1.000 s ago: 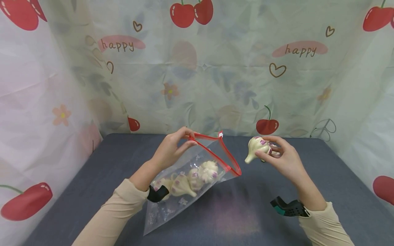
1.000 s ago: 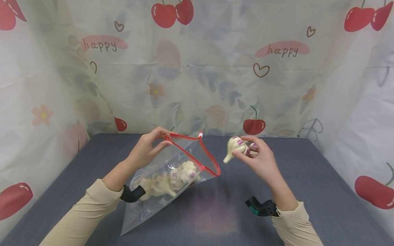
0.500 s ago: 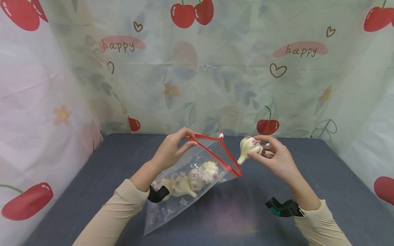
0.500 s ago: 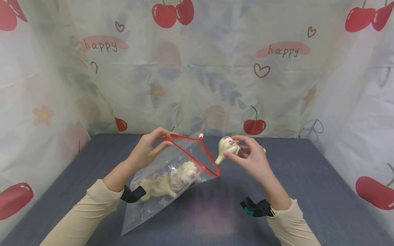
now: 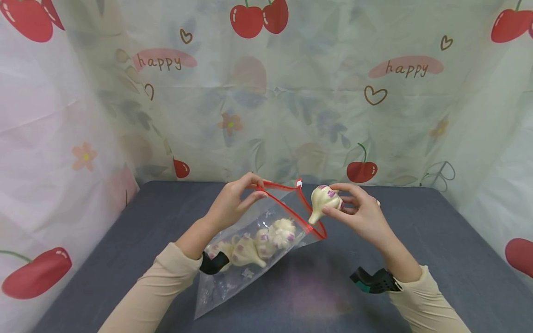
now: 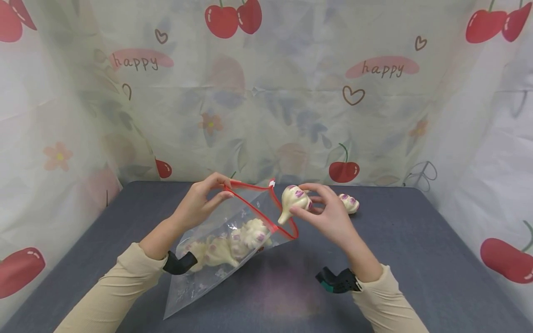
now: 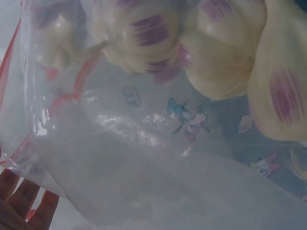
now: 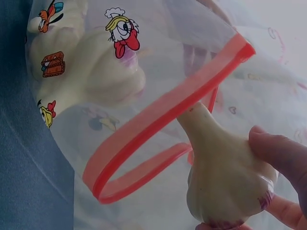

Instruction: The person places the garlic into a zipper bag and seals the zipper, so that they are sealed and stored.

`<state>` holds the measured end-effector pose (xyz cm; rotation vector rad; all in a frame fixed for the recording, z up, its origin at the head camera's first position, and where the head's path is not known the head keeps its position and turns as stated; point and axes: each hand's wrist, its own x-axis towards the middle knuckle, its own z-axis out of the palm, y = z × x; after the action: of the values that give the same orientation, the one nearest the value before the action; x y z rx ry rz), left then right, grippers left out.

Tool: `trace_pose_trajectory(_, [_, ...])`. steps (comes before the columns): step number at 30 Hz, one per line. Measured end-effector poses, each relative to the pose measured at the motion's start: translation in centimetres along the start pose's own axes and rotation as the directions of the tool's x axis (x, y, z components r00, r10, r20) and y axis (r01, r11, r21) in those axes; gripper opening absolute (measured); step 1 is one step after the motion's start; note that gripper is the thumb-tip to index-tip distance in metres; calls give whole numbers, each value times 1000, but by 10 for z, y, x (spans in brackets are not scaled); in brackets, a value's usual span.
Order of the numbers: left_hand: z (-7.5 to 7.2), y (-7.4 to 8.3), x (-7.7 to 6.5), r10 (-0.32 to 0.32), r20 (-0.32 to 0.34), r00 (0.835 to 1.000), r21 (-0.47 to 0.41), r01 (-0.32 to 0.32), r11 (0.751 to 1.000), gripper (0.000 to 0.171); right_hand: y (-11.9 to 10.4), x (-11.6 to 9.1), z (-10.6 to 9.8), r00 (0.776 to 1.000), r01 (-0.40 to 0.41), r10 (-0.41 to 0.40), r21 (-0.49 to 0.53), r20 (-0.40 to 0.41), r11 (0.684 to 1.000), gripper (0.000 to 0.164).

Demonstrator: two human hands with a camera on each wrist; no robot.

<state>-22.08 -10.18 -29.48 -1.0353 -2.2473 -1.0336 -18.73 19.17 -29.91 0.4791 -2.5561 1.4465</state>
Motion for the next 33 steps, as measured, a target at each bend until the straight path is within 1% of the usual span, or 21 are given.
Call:
trace_pose_trajectory(4, [0, 0, 0, -2, -2, 1000, -1, 2, 1000, 20, -1, 1, 4, 1000, 13, -14, 50, 25, 999, 50])
trace_pose_trajectory(10, [1, 0, 0, -24, 2, 1000, 0, 24, 1000, 19, -3, 3, 9, 999, 9, -12, 60, 46, 998, 50])
trace_pose_trajectory(15, [1, -1, 1, -16, 1, 1000, 4, 16, 1000, 20, -4, 5, 13, 998, 16, -21, 78, 60, 997, 48])
trace_pose_trajectory(22, [1, -1, 1, -13, 5, 1000, 9, 13, 1000, 22, -5, 5, 19, 995, 54, -59, 65, 79, 996, 49])
trace_pose_trajectory(27, [1, -1, 0, -14, 1, 1000, 2, 14, 1000, 20, -5, 6, 24, 991, 88, -94, 58, 93, 994, 49])
trace_pose_trajectory(33, [2, -1, 0, -11, 4, 1000, 2, 11, 1000, 19, -6, 7, 29, 988, 107, -115, 78, 106, 991, 48])
